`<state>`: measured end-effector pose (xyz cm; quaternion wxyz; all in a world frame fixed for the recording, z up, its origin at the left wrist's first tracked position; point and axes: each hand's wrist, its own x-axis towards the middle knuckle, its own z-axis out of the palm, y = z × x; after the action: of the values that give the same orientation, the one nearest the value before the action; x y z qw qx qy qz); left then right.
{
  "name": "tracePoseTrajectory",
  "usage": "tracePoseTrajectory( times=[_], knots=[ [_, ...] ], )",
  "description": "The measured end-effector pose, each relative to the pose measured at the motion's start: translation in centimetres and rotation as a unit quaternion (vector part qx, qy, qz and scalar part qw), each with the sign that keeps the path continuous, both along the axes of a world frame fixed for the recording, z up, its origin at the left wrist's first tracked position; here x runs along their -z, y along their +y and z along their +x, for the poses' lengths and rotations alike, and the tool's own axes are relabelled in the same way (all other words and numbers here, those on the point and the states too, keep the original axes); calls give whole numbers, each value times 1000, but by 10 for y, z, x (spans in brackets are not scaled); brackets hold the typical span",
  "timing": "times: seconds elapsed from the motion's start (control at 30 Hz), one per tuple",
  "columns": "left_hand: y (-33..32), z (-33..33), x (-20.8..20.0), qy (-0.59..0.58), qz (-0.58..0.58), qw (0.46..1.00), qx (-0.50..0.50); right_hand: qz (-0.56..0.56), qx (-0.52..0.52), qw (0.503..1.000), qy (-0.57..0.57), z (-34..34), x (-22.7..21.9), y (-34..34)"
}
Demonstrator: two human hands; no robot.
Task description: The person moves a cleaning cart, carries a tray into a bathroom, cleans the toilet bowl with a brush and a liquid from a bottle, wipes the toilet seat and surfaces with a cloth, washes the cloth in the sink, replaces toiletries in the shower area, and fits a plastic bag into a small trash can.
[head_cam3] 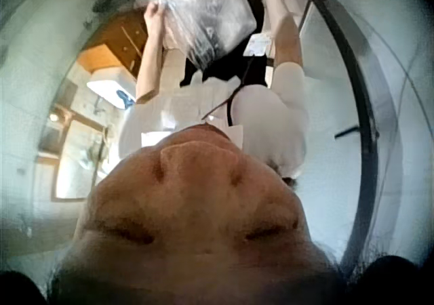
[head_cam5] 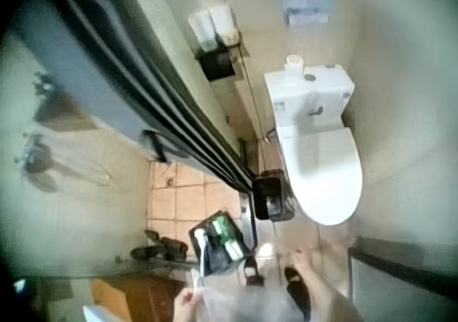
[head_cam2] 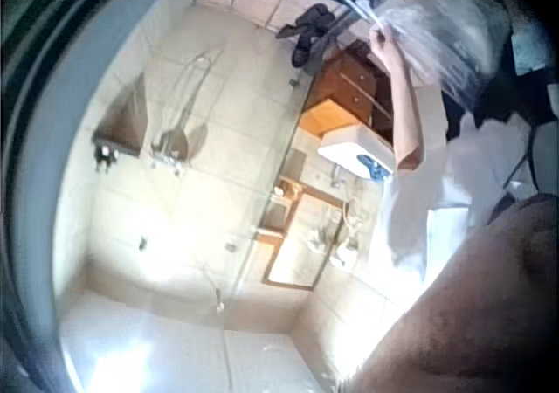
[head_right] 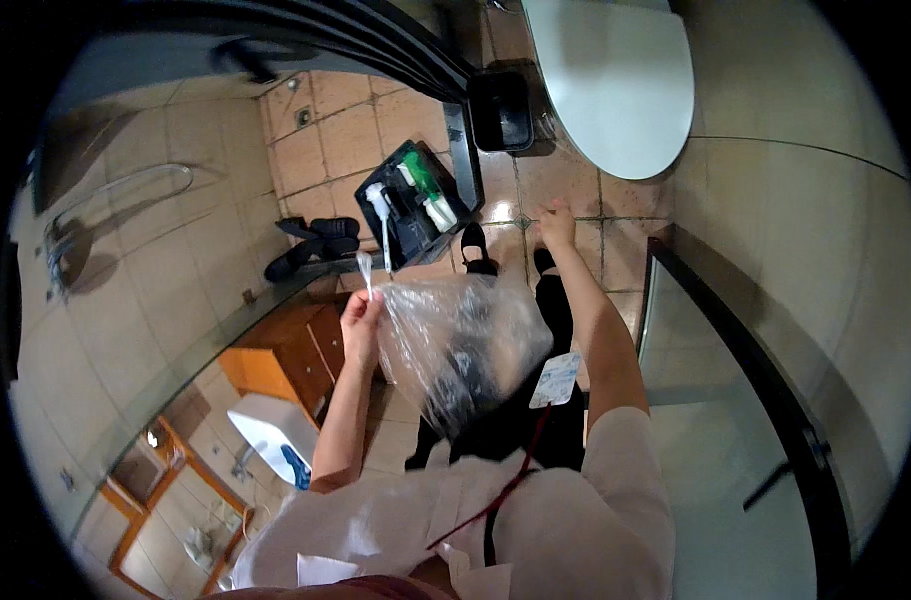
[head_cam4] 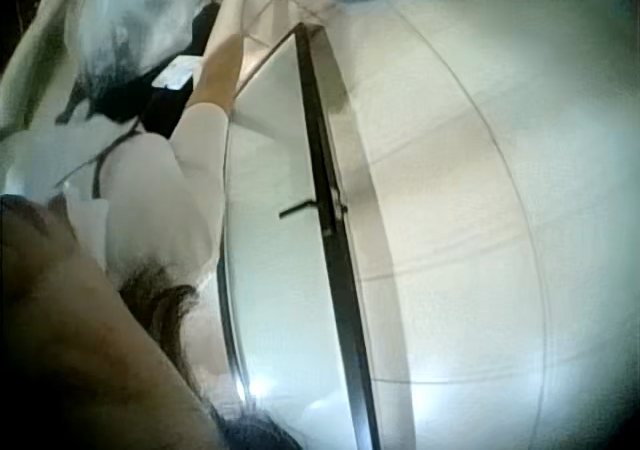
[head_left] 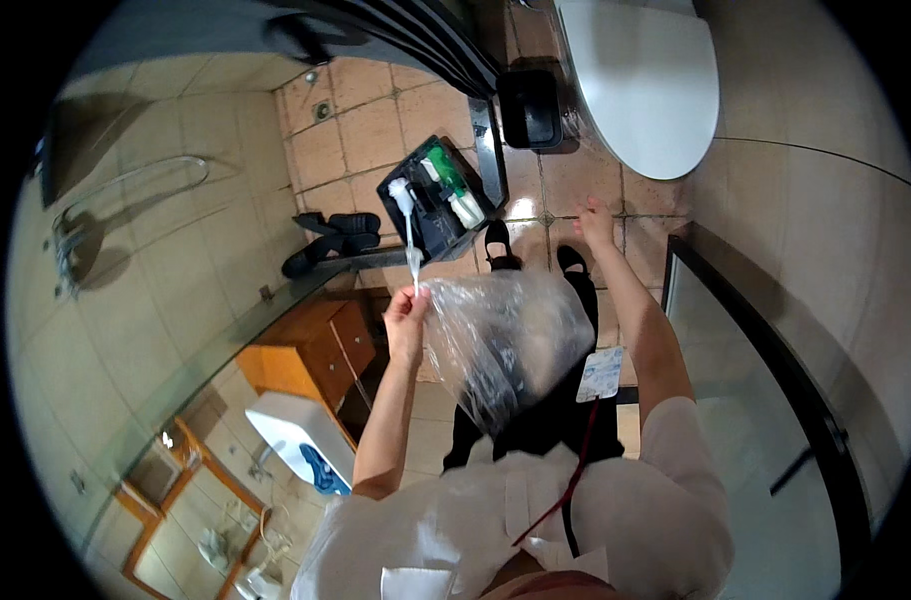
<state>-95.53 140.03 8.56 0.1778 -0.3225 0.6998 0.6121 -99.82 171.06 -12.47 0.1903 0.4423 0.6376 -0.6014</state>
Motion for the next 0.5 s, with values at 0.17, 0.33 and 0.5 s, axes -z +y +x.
tracePoseTrajectory(
  times=[0.17, 0.33, 0.5],
  knots=[
    [7, 1, 106, -108, -10, 993, 41, 85, -145, 984, -56, -59, 135, -21],
    [4, 16, 180, -203, 48, 976, 65, 65, 69, 985, -143, -122, 269, -55],
    [-9, 30, 208, -262, 90, 960, 49, -92, 279, 954, -57, -131, 275, -54]
  ],
)
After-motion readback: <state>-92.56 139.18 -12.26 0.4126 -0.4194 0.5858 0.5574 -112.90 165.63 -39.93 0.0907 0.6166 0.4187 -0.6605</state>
